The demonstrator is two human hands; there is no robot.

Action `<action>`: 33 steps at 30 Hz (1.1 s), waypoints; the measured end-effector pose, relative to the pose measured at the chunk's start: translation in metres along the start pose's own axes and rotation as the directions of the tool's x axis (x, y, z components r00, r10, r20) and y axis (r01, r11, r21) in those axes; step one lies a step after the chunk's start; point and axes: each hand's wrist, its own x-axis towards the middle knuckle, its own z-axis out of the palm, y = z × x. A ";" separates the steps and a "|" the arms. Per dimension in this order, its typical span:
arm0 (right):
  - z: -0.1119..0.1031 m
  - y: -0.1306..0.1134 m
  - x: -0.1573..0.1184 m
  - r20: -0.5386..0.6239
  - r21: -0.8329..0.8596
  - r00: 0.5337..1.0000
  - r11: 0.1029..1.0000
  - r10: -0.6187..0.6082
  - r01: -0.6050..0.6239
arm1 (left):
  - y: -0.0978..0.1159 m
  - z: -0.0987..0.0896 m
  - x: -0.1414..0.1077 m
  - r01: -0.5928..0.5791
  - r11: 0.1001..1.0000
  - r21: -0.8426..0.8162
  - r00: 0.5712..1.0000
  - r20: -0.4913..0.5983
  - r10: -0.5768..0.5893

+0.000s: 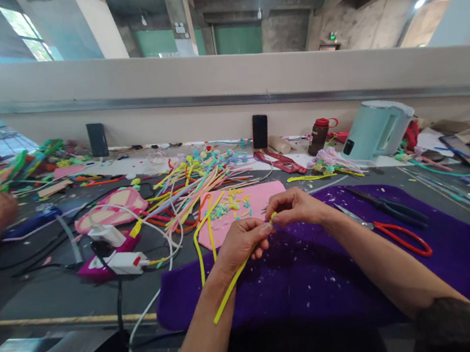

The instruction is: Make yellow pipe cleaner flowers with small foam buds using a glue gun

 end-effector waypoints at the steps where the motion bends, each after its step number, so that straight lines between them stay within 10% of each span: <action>1: 0.000 0.000 0.000 0.000 0.000 1.000 1.000 0.002 -0.002 | 0.000 0.000 0.000 0.000 1.000 0.000 1.000 -0.002 0.000; 33: -0.003 0.007 0.002 -0.163 0.054 0.983 0.995 0.088 -0.081 | 0.001 0.000 0.002 -0.058 0.998 -0.010 0.997 -0.051 0.057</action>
